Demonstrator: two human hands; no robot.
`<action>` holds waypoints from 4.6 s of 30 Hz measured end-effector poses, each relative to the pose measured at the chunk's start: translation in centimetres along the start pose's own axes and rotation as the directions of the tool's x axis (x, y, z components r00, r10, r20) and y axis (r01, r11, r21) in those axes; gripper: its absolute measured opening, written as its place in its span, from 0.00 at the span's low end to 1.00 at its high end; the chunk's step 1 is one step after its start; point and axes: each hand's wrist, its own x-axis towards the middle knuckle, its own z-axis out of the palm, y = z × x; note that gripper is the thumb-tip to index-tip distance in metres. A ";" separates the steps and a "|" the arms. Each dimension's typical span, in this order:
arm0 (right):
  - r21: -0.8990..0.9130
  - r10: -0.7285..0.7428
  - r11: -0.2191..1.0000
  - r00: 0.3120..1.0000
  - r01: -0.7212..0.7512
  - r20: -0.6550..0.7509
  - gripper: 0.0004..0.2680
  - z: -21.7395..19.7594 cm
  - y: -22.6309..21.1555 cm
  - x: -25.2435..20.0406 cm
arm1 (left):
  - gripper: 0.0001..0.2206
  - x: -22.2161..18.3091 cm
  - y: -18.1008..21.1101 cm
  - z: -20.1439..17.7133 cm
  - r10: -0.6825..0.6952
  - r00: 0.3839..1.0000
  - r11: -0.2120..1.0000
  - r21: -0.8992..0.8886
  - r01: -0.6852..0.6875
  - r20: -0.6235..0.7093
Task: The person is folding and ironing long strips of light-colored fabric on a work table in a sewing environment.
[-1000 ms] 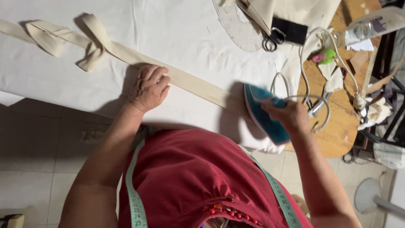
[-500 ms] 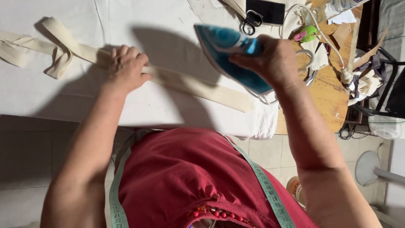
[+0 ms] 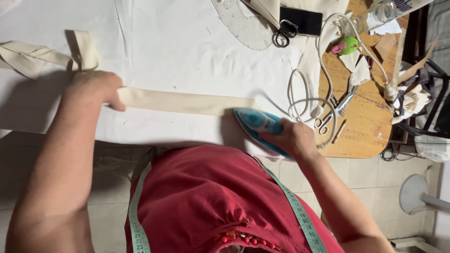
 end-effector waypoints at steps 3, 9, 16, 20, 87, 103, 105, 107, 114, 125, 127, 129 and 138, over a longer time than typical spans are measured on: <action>0.011 0.001 1.000 0.999 -0.001 0.037 0.22 0.4 0.5 -1.6 | 0.24 3.3 -1.7 2.7 -0.062 0.998 0.996 0.066 0.064 -0.026; 0.070 0.050 0.996 0.999 -0.049 -0.005 0.21 1.9 1.5 -2.4 | 0.26 -2.8 10.2 -2.2 0.309 0.798 0.928 -0.017 -0.371 -0.518; 0.200 0.288 0.940 0.957 -0.277 -0.031 0.23 3.3 4.5 0.3 | 0.18 2.9 23.0 1.5 0.553 0.198 0.714 0.337 -0.614 -0.810; 0.286 0.435 0.874 0.895 -0.393 -0.100 0.23 3.9 5.6 1.1 | 0.14 4.4 26.7 2.4 0.554 0.178 0.682 0.322 -0.656 -0.813; 0.355 0.054 0.102 0.351 0.929 -0.935 0.05 -2.3 -5.8 -4.2 | 0.05 -14.1 17.5 -10.1 0.255 -0.294 -0.225 0.239 -0.945 -0.921; 0.770 0.368 -0.301 0.813 0.563 -0.450 0.10 0.8 -5.3 -0.4 | 0.27 -9.5 18.6 -7.3 0.690 0.514 -0.023 -0.725 -0.689 -0.510; 0.795 0.410 -0.328 0.835 0.510 -0.366 0.11 1.2 -5.2 0.5 | 0.22 -6.5 17.2 -5.5 0.690 0.618 0.369 -0.551 -0.749 -0.377; 0.817 0.402 -0.346 0.860 0.462 -0.316 0.11 2.6 -4.8 1.4 | 0.18 -4.4 13.8 -4.0 0.635 0.708 0.422 -0.628 -0.654 -0.310; 0.926 0.372 -0.331 0.927 0.183 -0.050 0.10 6.5 -7.7 4.8 | 0.11 -8.1 3.7 -6.7 0.231 0.926 0.627 -0.682 -0.377 -0.299; 0.941 0.408 0.288 0.912 -0.177 0.047 0.17 10.1 -10.8 5.4 | 0.11 0.6 8.6 4.6 0.339 0.404 0.905 0.178 -0.387 -0.850; 0.941 0.416 0.264 0.905 -0.210 0.086 0.18 10.0 -11.3 5.2 | 0.08 -0.4 12.9 5.1 0.472 0.227 0.821 0.330 -0.467 -0.852; 0.952 0.423 0.251 0.905 -0.176 0.055 0.18 10.6 -10.8 5.6 | 0.21 -1.9 17.9 5.5 0.596 0.011 0.502 0.362 -0.786 -0.803; 0.949 0.383 0.188 0.909 -0.254 0.167 0.13 10.2 -9.0 4.0 | 0.37 -2.7 18.2 4.7 0.718 0.168 0.541 0.391 -0.744 -0.675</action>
